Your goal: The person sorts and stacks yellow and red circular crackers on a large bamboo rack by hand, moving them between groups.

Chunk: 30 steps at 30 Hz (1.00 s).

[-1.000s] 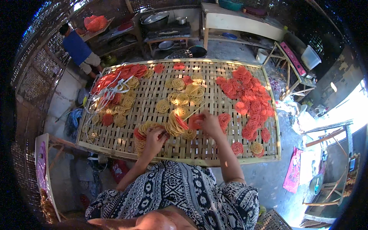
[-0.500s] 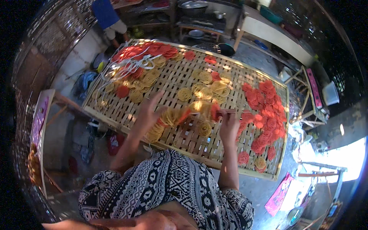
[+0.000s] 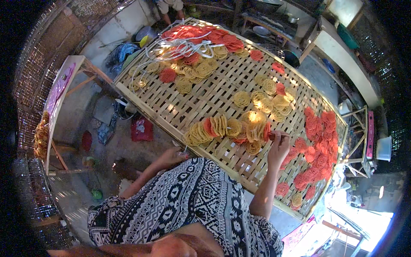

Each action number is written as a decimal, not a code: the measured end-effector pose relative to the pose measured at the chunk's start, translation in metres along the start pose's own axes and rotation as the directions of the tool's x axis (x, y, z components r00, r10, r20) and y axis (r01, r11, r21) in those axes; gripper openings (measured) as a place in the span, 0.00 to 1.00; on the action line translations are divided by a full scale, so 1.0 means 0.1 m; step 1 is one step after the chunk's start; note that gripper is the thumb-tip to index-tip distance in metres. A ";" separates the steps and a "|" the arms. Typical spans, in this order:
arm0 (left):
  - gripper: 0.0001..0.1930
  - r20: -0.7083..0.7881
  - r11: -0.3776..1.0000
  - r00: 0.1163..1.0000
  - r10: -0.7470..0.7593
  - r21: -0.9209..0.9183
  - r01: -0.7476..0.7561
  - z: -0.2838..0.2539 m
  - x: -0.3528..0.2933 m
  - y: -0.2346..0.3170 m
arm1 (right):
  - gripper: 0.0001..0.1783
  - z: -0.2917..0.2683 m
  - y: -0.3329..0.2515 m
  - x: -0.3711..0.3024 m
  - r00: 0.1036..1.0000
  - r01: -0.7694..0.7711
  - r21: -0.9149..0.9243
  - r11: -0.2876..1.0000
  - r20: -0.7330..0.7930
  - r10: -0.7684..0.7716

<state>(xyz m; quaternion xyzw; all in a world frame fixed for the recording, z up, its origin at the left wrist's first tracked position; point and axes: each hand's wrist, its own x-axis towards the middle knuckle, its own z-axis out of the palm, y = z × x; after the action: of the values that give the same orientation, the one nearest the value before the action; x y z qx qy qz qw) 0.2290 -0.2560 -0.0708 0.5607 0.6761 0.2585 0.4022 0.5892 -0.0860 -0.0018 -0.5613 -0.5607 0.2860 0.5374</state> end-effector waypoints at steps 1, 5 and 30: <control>0.21 -0.001 1.000 1.000 -0.005 -0.003 0.005 0.03 0.00 -0.03 | 0.12 0.02 0.01 0.01 0.999 -0.017 0.063 0.998 0.042 0.014; 0.21 0.044 0.991 0.998 -0.047 -0.125 0.053 -0.01 -0.04 0.13 | 0.11 0.04 0.04 0.08 0.997 0.050 -0.071 0.996 0.070 -0.045; 0.11 -0.570 0.978 0.796 0.205 0.083 -0.193 -1.94 0.50 0.53 | 0.10 -0.46 -0.44 0.20 0.989 0.061 -0.019 0.998 -0.135 -0.063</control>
<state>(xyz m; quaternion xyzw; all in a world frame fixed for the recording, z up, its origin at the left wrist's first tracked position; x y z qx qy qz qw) 0.0942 -0.1756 0.0640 0.5284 0.7058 0.4492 0.1442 0.6217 -0.0893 0.0563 -0.5657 -0.5422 0.2265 0.5786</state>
